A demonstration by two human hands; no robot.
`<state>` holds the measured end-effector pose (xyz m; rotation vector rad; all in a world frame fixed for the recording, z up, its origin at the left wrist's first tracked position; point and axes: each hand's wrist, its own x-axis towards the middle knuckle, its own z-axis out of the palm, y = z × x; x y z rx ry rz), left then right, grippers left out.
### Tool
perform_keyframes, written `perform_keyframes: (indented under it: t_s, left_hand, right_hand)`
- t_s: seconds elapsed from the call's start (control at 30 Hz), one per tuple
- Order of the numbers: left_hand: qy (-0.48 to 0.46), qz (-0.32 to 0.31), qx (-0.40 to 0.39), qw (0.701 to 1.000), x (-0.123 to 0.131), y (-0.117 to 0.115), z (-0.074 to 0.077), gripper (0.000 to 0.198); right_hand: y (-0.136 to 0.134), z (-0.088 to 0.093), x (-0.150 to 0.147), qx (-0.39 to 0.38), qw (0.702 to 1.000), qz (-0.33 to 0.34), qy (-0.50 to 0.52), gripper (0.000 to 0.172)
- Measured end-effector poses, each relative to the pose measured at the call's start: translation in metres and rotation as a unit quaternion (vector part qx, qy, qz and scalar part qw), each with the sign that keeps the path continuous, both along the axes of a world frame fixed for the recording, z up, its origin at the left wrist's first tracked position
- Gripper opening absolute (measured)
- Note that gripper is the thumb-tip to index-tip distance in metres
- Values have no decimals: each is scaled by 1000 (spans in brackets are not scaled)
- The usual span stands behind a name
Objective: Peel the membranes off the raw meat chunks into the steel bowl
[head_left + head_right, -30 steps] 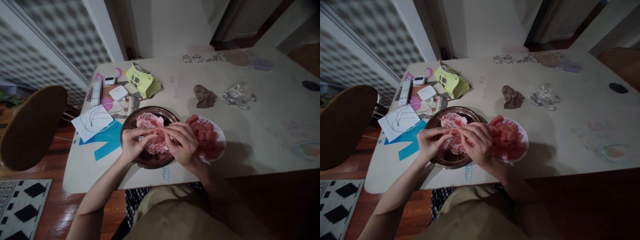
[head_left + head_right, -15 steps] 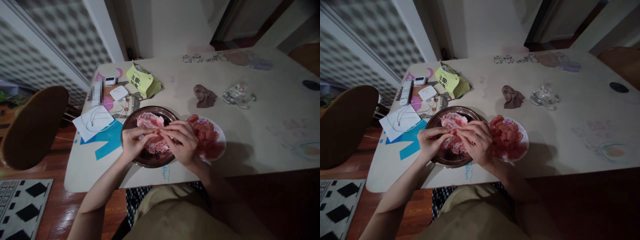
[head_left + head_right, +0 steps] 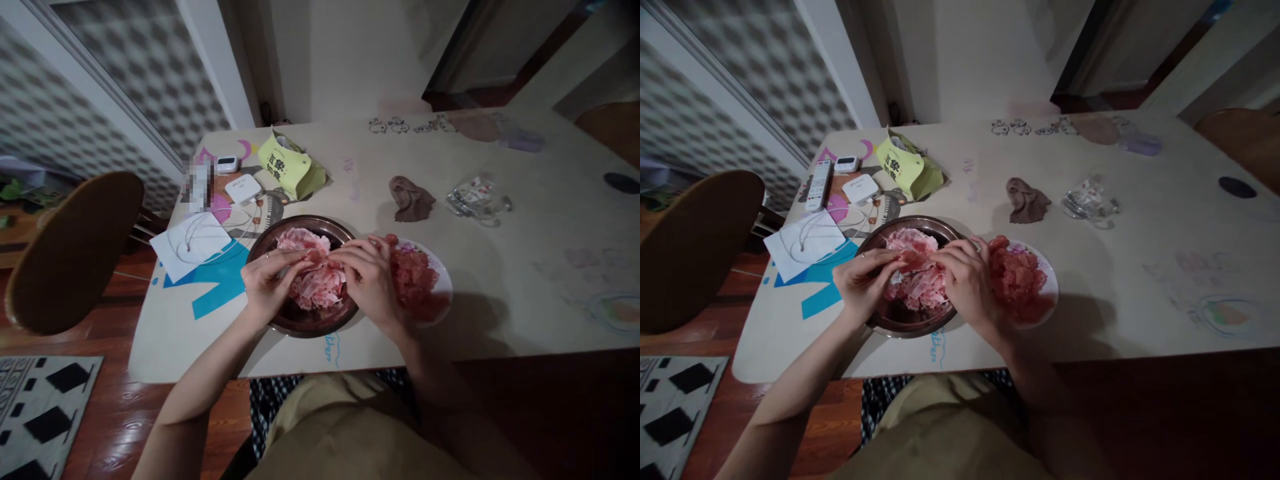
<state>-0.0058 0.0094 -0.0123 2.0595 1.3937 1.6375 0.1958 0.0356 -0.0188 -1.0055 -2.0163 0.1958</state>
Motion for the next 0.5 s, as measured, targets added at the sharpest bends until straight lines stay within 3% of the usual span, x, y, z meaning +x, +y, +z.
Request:
perform_keyframes:
  t_s: [0.27,0.5]
  left_hand:
    - [86,-47,90,991,-3,-4,-1,11]
    - [152,-186,145,960,-12,-12,0,27]
  right_hand:
    - [-19,1,-13,195,981,-6,-6,33]
    - [-24,-2,0,280,959,36,-37,25]
